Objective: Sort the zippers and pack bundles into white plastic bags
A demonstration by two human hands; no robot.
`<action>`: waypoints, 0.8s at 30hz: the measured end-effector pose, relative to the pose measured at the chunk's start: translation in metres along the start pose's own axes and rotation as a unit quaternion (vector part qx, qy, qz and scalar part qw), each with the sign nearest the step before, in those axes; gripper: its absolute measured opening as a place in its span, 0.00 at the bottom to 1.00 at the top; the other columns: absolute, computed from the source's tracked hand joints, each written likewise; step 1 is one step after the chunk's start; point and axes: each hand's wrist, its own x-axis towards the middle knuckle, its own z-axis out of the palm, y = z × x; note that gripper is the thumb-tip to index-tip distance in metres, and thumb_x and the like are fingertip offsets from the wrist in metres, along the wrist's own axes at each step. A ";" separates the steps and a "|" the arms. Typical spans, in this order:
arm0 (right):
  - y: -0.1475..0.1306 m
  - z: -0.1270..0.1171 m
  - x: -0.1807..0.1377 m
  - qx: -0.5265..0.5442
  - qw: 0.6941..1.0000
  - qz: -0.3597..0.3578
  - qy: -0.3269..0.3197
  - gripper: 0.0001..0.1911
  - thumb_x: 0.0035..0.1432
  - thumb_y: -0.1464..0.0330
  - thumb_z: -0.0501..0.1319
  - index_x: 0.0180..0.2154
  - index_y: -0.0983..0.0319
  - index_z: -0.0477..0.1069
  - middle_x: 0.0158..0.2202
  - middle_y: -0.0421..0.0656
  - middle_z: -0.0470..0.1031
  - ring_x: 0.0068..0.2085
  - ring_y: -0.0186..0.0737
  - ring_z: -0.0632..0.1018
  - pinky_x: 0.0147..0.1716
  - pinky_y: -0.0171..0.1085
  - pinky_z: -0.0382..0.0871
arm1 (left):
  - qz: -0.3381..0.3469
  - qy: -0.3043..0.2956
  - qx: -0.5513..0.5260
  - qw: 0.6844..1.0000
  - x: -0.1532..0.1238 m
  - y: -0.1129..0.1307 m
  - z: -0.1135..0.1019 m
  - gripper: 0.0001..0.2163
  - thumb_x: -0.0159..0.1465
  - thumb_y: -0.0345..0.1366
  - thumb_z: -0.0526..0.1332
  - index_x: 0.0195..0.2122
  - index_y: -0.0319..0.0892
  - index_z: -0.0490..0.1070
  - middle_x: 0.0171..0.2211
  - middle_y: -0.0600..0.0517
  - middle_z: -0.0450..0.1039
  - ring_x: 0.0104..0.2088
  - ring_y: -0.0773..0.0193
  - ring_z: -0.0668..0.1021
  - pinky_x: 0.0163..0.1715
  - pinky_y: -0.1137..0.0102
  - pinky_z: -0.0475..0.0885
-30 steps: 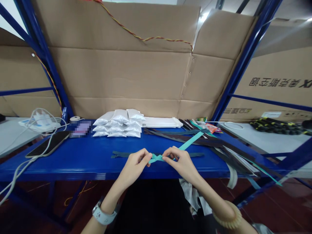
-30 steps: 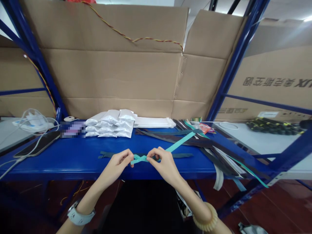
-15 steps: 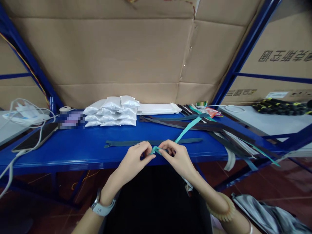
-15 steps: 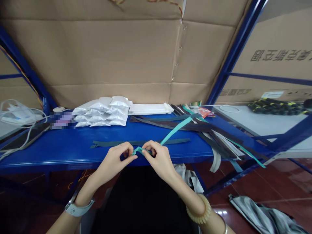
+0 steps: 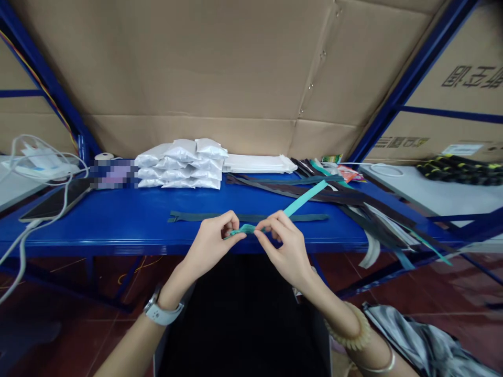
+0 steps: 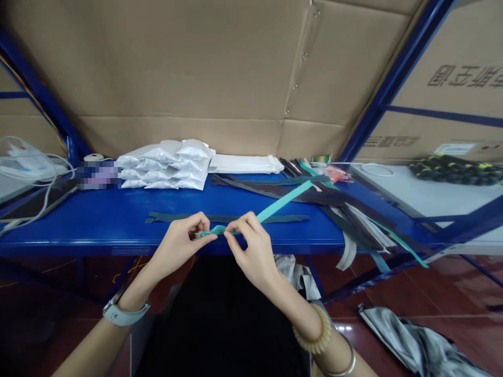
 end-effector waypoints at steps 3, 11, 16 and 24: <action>-0.003 -0.001 -0.003 0.006 0.996 0.030 -0.084 0.10 0.64 0.66 0.53 0.35 0.60 0.71 0.25 0.39 0.69 0.24 0.33 0.67 0.26 0.34 0.58 | -0.006 0.002 -0.050 0.999 -0.001 0.003 0.001 0.09 0.61 0.40 0.62 0.31 0.42 0.64 0.26 0.57 0.65 0.26 0.70 0.66 0.27 0.74 0.61; -0.007 -0.003 -0.004 0.101 0.983 0.045 -0.146 0.07 0.62 0.67 0.55 0.36 0.61 0.70 0.25 0.37 0.73 0.26 0.33 0.72 0.28 0.32 0.60 | 0.005 0.015 -0.094 0.995 -0.007 0.014 0.011 0.07 0.61 0.39 0.61 0.32 0.41 0.67 0.26 0.56 0.68 0.26 0.70 0.68 0.26 0.74 0.62; -0.009 -0.013 -0.004 0.124 0.979 0.029 -0.161 0.11 0.63 0.66 0.54 0.29 0.62 0.68 0.23 0.37 0.71 0.23 0.30 0.68 0.26 0.31 0.58 | -0.004 -0.008 -0.163 0.987 -0.008 0.021 0.015 0.09 0.60 0.39 0.63 0.31 0.41 0.65 0.22 0.58 0.63 0.23 0.71 0.65 0.23 0.76 0.61; -0.013 -0.028 0.000 0.178 0.972 0.036 -0.147 0.11 0.59 0.70 0.55 0.24 0.62 0.64 0.22 0.36 0.64 0.23 0.30 0.63 0.24 0.32 0.55 | 0.048 0.125 -0.107 0.985 -0.015 0.039 0.021 0.13 0.63 0.40 0.61 0.24 0.39 0.65 0.20 0.57 0.63 0.22 0.72 0.64 0.23 0.74 0.59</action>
